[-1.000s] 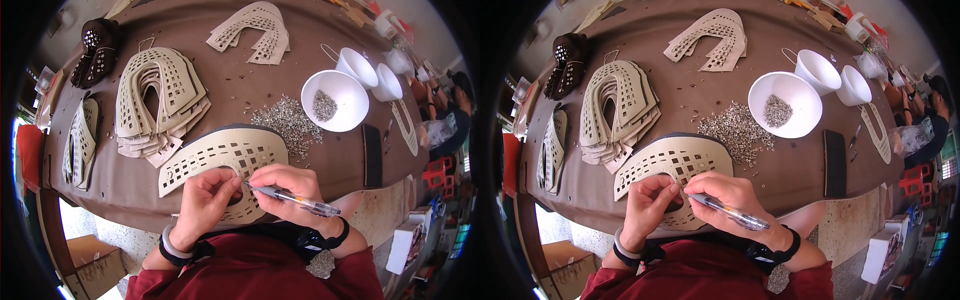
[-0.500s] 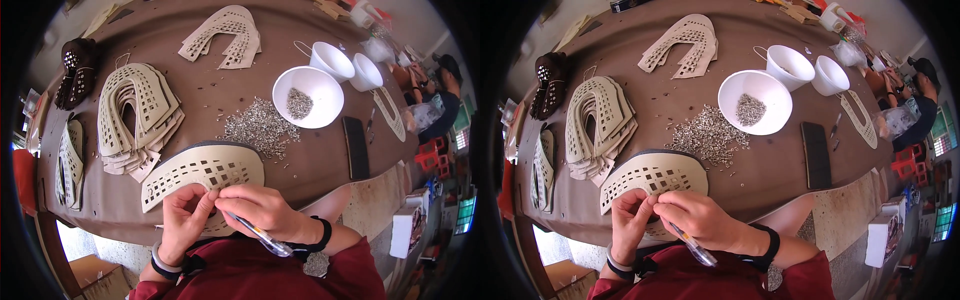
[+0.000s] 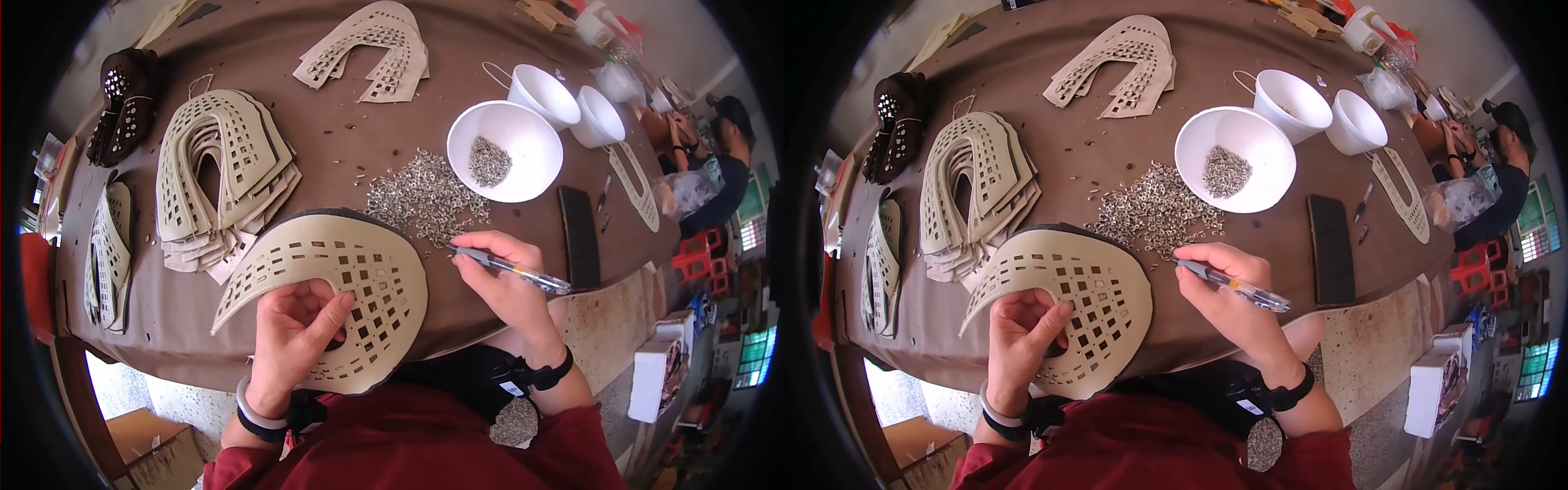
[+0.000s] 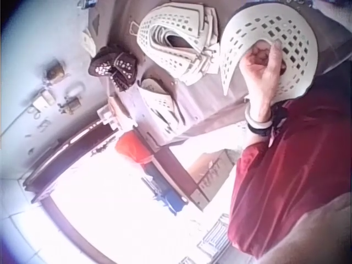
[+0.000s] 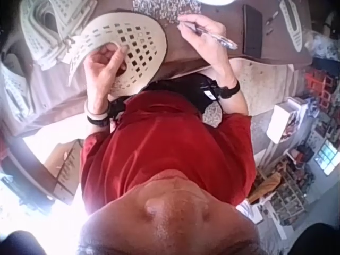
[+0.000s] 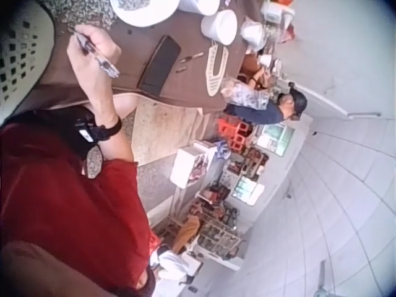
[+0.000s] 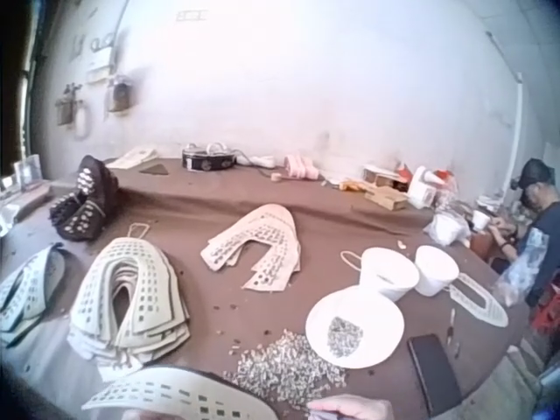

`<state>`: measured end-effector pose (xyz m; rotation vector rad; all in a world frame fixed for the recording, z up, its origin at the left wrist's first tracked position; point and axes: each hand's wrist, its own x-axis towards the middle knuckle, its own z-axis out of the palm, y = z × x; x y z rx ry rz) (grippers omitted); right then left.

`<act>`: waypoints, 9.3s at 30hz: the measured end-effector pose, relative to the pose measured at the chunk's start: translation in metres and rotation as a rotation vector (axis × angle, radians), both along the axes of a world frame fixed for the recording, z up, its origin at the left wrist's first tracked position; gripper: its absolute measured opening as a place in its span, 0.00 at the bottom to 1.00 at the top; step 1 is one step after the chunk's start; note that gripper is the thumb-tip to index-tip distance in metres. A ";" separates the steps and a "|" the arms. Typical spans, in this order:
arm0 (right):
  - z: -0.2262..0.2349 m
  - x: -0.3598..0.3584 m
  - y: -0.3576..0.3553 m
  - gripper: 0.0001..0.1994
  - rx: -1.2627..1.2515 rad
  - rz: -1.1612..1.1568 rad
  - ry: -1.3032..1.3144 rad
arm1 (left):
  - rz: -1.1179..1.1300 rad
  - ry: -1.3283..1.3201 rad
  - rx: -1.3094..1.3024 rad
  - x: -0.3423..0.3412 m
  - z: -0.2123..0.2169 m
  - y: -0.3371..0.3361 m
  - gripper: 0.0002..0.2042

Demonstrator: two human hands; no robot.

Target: The person is applying small decorative studs or rhinestones to punched-out shoe upper patterns using an applicator pen tool.

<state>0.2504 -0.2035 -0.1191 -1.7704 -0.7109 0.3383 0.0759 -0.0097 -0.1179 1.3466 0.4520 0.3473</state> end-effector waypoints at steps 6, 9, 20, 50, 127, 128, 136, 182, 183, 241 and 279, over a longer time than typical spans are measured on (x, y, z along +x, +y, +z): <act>-0.001 0.004 0.005 0.09 0.012 0.040 -0.207 | -0.067 0.037 -0.087 0.002 -0.004 -0.007 0.06; 0.001 -0.001 0.009 0.09 0.001 0.065 -0.231 | -0.086 0.029 -0.074 0.000 -0.006 -0.004 0.06; 0.005 -0.004 0.018 0.08 -0.112 0.042 -0.344 | -0.101 0.010 -0.173 -0.001 -0.005 0.002 0.08; 0.021 -0.001 0.021 0.07 -0.065 0.070 -0.247 | -0.096 0.074 -0.161 -0.002 -0.004 -0.003 0.08; -0.003 0.007 0.039 0.08 -0.037 0.150 -0.271 | 0.007 0.097 -0.230 -0.005 -0.005 0.014 0.18; -0.003 0.007 0.037 0.08 -0.026 0.115 -0.130 | 0.008 0.096 -0.231 -0.006 -0.006 0.015 0.18; 0.000 0.005 0.041 0.08 -0.018 0.183 -0.208 | -0.029 0.227 -0.143 -0.009 -0.005 0.015 0.18; 0.004 -0.041 0.047 0.09 0.098 0.436 -0.084 | -0.055 0.232 -0.080 -0.003 -0.001 0.007 0.15; 0.004 -0.041 0.048 0.09 0.098 0.432 -0.113 | -0.055 0.231 -0.080 -0.003 -0.002 0.007 0.15; -0.004 -0.010 0.015 0.08 -0.066 0.010 -0.449 | 0.040 0.246 -0.075 0.002 0.008 -0.003 0.17; 0.020 -0.033 0.061 0.06 0.136 0.387 -0.215 | -0.118 0.311 0.103 0.003 -0.002 -0.003 0.14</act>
